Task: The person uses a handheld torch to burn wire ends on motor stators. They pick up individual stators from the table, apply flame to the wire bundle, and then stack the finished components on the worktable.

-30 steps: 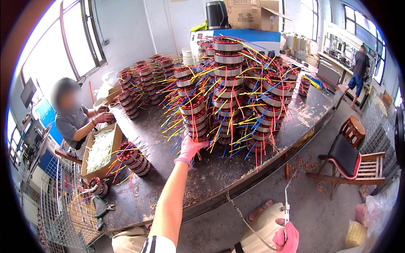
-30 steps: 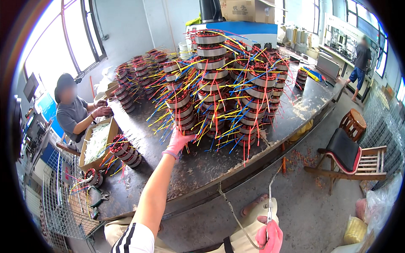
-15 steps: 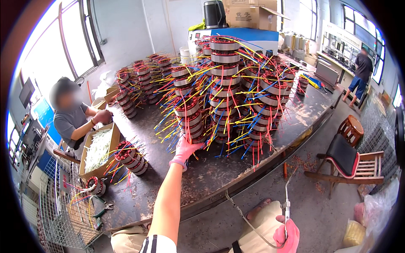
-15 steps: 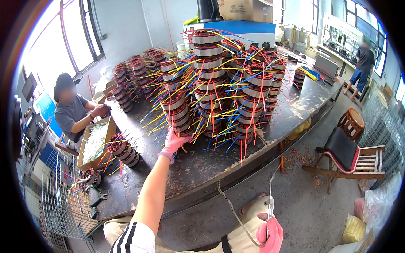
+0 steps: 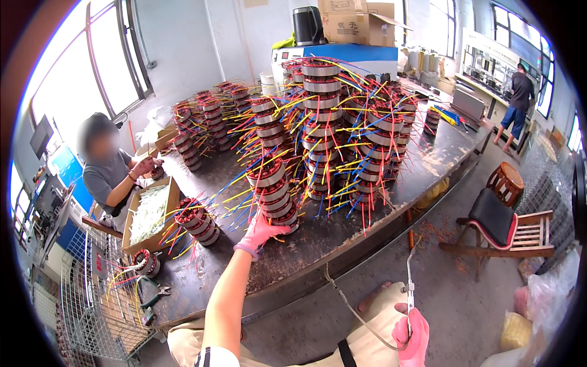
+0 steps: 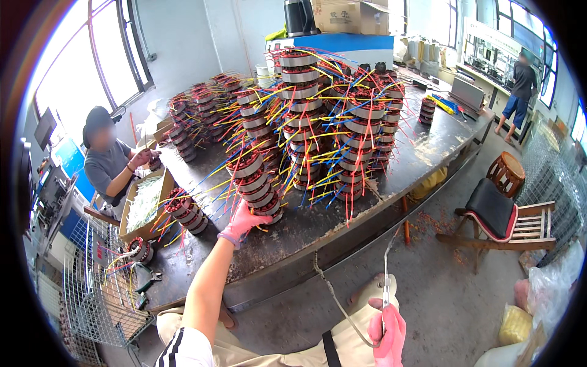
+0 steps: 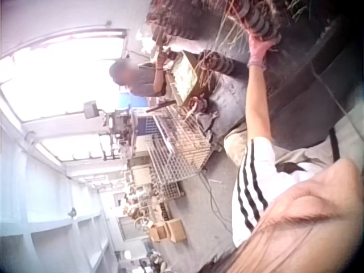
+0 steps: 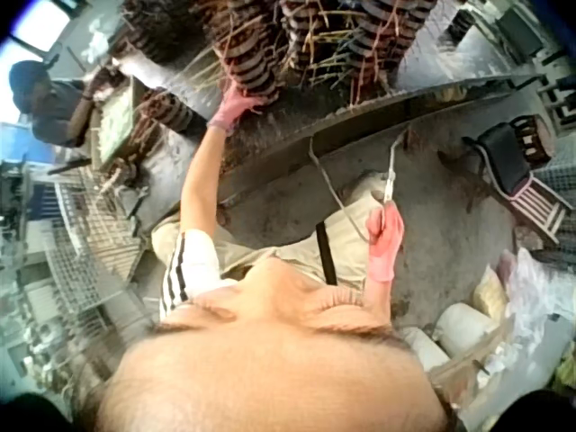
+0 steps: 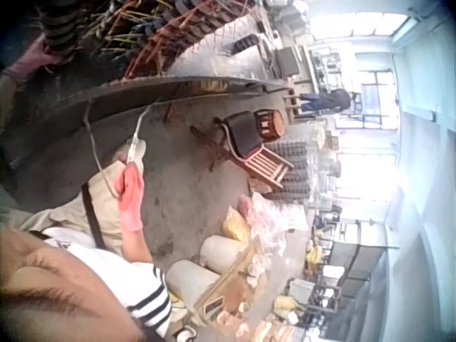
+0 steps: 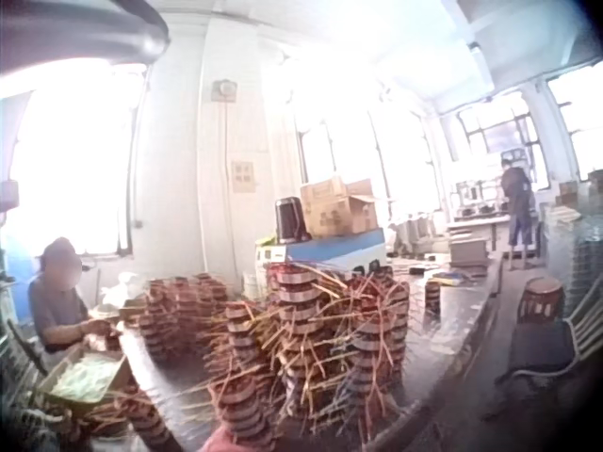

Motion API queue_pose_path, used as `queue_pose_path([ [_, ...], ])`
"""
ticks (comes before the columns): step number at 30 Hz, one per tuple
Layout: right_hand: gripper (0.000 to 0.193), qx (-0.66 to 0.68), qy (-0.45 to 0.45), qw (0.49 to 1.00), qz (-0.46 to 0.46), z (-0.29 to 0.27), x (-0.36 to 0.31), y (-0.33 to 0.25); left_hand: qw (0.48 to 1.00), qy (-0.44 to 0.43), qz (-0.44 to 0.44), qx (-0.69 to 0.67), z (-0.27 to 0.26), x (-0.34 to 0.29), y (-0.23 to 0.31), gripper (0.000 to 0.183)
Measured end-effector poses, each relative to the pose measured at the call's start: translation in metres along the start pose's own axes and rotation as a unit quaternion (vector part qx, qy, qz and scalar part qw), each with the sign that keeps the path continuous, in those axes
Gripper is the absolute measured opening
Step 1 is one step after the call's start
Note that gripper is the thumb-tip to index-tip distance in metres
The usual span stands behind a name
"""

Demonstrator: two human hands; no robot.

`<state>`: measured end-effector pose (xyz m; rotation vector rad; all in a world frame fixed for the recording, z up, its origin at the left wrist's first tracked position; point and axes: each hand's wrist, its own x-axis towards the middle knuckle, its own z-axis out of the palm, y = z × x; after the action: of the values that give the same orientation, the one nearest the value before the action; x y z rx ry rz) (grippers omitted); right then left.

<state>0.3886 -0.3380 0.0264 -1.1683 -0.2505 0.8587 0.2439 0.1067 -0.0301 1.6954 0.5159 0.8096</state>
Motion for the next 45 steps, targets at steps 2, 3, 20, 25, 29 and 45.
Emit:
queue_pose_path([
  [2, 0.046, 0.001, 0.018, 1.000, -0.004, 0.003, -0.006, 0.000, 1.000, -0.005, -0.003, 0.021, 0.001, -0.010, 0.002, 0.093],
  [3, 0.046, 0.000, 0.018, 1.000, -0.004, 0.004, -0.009, 0.000, 1.000, -0.010, -0.005, 0.006, 0.003, -0.014, 0.005, 0.093],
  [20, 0.050, -0.028, 0.007, 1.000, -0.007, 0.017, -0.031, -0.004, 0.992, -0.120, 0.014, -0.036, 0.028, -0.010, 0.003, 0.095],
  [25, 0.046, -0.018, 0.002, 1.000, -0.005, 0.016, -0.027, 0.002, 0.995, -0.078, 0.022, 0.065, 0.019, -0.018, -0.001, 0.098],
  [29, 0.045, -0.020, 0.002, 1.000, -0.004, 0.014, -0.024, -0.002, 0.881, -0.056, 0.051, 0.466, 0.006, -0.056, 0.014, 0.077],
  [45, 0.049, -0.031, -0.011, 0.999, -0.032, 0.000, -0.017, -0.001, 0.869, -0.004, 0.172, 0.465, 0.019, -0.031, 0.248, 0.071],
])
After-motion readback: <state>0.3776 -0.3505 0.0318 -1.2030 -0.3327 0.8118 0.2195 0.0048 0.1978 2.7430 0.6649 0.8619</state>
